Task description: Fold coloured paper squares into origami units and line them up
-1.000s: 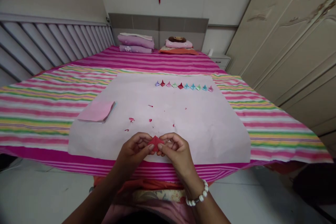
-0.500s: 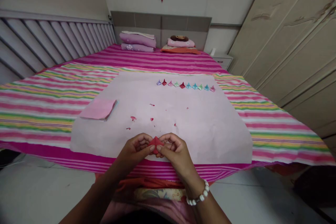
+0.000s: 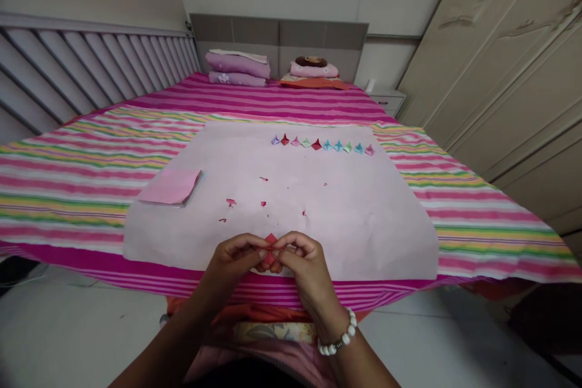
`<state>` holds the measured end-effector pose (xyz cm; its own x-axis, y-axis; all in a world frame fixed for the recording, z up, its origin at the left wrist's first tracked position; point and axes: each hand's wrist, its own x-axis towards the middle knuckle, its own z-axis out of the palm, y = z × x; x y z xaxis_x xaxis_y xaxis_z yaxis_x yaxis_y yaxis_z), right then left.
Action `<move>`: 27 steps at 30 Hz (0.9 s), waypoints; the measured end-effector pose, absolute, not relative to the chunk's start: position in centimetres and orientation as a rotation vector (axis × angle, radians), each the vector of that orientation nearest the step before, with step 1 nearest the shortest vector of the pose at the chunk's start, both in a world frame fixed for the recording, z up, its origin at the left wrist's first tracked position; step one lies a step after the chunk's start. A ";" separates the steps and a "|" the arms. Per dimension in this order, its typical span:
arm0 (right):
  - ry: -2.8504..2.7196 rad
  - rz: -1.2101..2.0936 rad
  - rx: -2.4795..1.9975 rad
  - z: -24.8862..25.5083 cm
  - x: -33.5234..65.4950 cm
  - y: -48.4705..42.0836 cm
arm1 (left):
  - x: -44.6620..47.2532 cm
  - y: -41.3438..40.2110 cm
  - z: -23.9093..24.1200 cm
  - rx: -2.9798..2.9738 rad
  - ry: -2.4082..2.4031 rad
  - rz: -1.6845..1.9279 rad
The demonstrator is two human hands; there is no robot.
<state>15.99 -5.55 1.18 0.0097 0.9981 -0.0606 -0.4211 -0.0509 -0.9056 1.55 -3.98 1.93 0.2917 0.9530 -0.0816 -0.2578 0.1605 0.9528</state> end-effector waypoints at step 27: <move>-1.054 1.293 -1.046 0.9 16.5 -5.7 | 0.8 -4.0 3.3 1.080 0.972 0.922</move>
